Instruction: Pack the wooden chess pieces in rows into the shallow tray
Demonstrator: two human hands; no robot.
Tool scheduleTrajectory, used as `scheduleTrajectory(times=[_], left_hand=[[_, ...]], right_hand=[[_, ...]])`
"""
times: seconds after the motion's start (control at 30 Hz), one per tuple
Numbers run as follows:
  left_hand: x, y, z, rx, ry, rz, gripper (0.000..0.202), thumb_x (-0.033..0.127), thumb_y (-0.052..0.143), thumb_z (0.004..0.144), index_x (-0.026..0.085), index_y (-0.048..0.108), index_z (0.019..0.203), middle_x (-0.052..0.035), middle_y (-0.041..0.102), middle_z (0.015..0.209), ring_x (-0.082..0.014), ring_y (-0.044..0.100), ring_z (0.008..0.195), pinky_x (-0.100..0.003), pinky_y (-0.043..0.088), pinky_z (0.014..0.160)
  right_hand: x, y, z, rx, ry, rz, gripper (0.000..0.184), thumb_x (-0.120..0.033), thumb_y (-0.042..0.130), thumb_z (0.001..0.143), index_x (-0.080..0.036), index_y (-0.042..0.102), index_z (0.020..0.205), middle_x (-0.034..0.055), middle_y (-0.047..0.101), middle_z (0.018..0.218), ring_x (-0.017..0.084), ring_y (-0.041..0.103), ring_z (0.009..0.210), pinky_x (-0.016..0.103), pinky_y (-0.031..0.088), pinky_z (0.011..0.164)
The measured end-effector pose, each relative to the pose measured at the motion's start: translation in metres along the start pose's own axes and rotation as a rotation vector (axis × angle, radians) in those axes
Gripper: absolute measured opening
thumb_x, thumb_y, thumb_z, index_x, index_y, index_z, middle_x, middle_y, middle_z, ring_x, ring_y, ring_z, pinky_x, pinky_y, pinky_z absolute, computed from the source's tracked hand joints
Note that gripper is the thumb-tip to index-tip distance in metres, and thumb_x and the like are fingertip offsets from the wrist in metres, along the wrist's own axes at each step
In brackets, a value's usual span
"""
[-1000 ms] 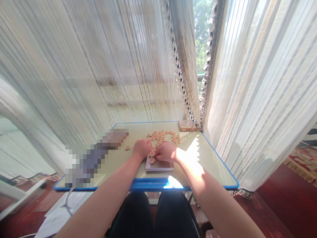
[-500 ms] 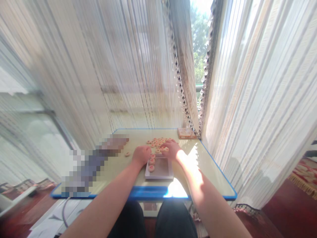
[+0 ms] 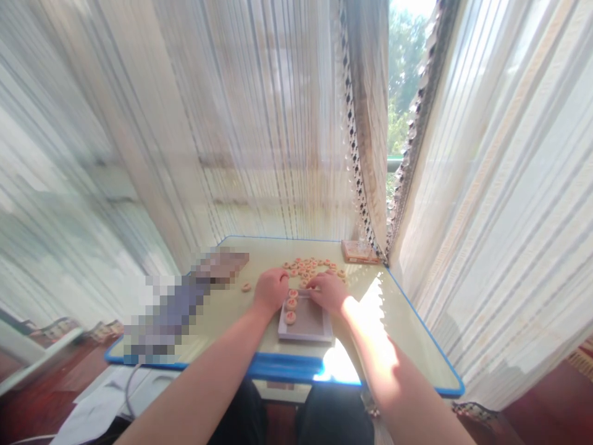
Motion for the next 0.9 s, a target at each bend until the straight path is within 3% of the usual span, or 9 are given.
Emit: scheduleTrajectory(times=[0.13,0.27,0.4,0.6,0.9], left_hand=[[-0.01,-0.002,0.024,0.022,-0.033,-0.042,0.027,0.016,0.04,0.079,0.017,0.065,0.087,-0.0055,0.067,0.091,-0.0175,0.058,0.089,-0.027,0.042,0.082],[-0.012,0.008,0.06,-0.192,0.063,-0.013,0.032,0.018,0.043,0.078,0.018,0.063,0.103,-0.0059,0.064,0.108,-0.0187,0.055,0.101,-0.029,0.041,0.088],[-0.002,0.026,0.08,-0.354,0.146,0.008,0.035,0.02,0.044,0.077,0.021,0.063,0.106,-0.0043,0.061,0.115,-0.0188,0.055,0.104,-0.028,0.041,0.089],[0.003,0.038,0.078,-0.369,0.275,0.058,0.028,0.023,0.041,0.079,0.022,0.069,0.085,-0.0027,0.067,0.097,-0.0176,0.058,0.092,-0.027,0.043,0.082],[-0.009,0.039,0.068,-0.335,0.349,0.024,0.028,0.035,0.043,0.083,0.024,0.068,0.09,-0.002,0.066,0.096,-0.0172,0.057,0.091,-0.027,0.042,0.081]], right_hand=[[0.008,-0.008,0.004,0.119,0.059,0.048,0.02,-0.026,0.05,0.078,-0.021,0.069,0.082,0.0032,0.066,0.079,0.018,0.054,0.081,0.032,0.04,0.081],[0.028,-0.01,0.01,0.202,0.154,-0.04,0.024,-0.024,0.048,0.077,-0.02,0.069,0.089,0.0041,0.065,0.081,0.02,0.052,0.085,0.033,0.039,0.082],[0.038,-0.005,0.013,0.115,0.213,-0.086,0.025,-0.022,0.051,0.071,-0.022,0.07,0.087,0.0028,0.065,0.079,0.02,0.05,0.084,0.032,0.039,0.08],[0.035,-0.004,0.014,0.091,0.244,-0.032,0.023,-0.023,0.05,0.073,-0.023,0.07,0.084,0.0008,0.068,0.078,0.019,0.05,0.082,0.03,0.039,0.077],[0.032,-0.011,0.013,0.028,0.283,-0.113,0.019,-0.029,0.053,0.073,-0.023,0.071,0.08,0.0017,0.068,0.075,0.02,0.05,0.08,0.029,0.04,0.074]])
Point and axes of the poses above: each hand's wrist, its own z-axis towards the middle knuckle, its own y-axis out of the palm, x = y × z, the point moved 4 cm from there along z, towards the middle knuckle
